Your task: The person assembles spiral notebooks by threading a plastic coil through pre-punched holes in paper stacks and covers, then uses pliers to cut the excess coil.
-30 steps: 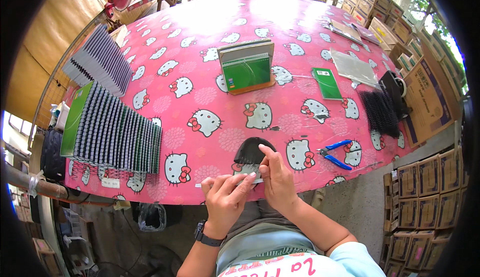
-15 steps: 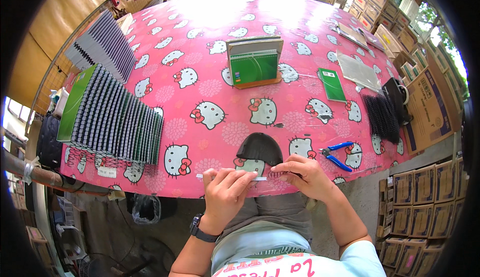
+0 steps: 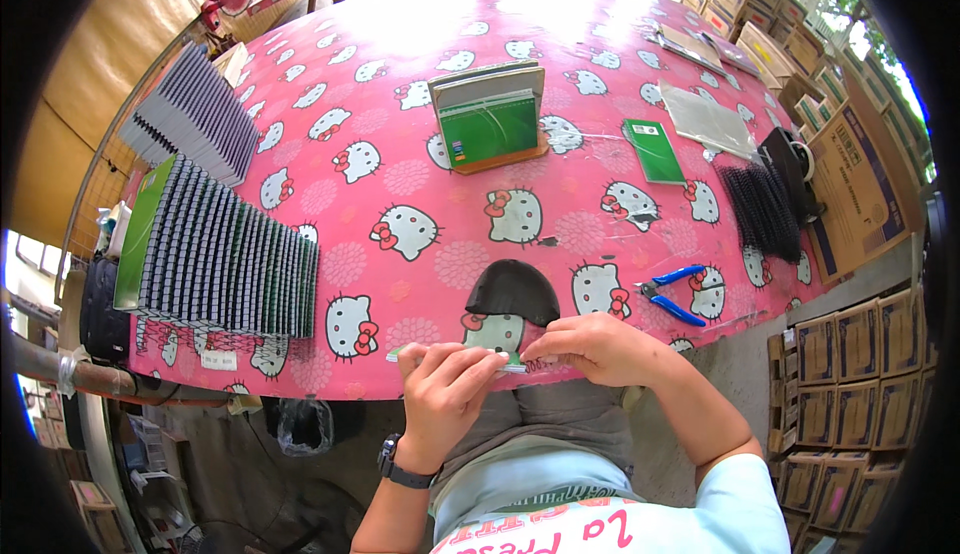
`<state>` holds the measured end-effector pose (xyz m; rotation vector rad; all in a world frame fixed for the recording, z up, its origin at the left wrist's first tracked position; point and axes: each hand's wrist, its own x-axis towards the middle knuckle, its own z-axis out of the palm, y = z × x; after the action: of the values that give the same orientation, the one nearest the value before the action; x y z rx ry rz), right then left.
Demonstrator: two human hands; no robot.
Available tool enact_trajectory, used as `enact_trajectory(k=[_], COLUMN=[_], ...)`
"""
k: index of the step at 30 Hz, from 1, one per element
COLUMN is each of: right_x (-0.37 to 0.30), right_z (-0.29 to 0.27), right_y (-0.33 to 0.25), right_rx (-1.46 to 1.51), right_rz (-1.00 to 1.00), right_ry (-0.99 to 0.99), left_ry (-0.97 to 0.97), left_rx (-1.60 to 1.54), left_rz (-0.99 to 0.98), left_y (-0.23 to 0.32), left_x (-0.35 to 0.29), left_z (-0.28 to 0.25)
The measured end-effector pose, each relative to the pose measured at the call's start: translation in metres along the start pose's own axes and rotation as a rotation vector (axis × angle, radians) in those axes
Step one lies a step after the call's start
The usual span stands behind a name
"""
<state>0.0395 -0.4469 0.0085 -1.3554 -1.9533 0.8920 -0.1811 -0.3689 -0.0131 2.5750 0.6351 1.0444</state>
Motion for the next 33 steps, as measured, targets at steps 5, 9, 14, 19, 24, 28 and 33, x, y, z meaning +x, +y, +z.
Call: enact_trajectory(k=[5,9,14,19,24,28,33], right_x=[0.002,0.001,-0.003,0.001,0.005,0.042,0.066], right_z=[-0.009,-0.011,0.001,0.004,0.002,-0.011,-0.007], right_y=[-0.006,-0.015,0.011,-0.005,-0.002,0.023,0.024], right_rx=[0.071,0.042,-0.127,-0.111,0.022,-0.238,-0.472], right_rz=[0.125,0.208,-0.093,0.062,0.12,-0.089,-0.171], right_ry=[-0.106,-0.065,0.104,0.113,0.074,0.269,-0.094], left_ry=[-0.012,-0.017,-0.025,-0.008,-0.17,-0.168,-0.182], left_rx=[0.017,0.046,0.056,0.041,0.038,0.029,0.068], left_rz=[-0.011,-0.029,-0.042,-0.095,-0.02,-0.068,-0.001], left_y=[-0.001,0.0,0.001,0.011,0.013,0.016,0.011], left_x=[0.001,0.006,0.008,0.008,0.008,0.004,0.003], left_z=[-0.001,-0.002,0.0,0.001,0.007,0.006,0.003])
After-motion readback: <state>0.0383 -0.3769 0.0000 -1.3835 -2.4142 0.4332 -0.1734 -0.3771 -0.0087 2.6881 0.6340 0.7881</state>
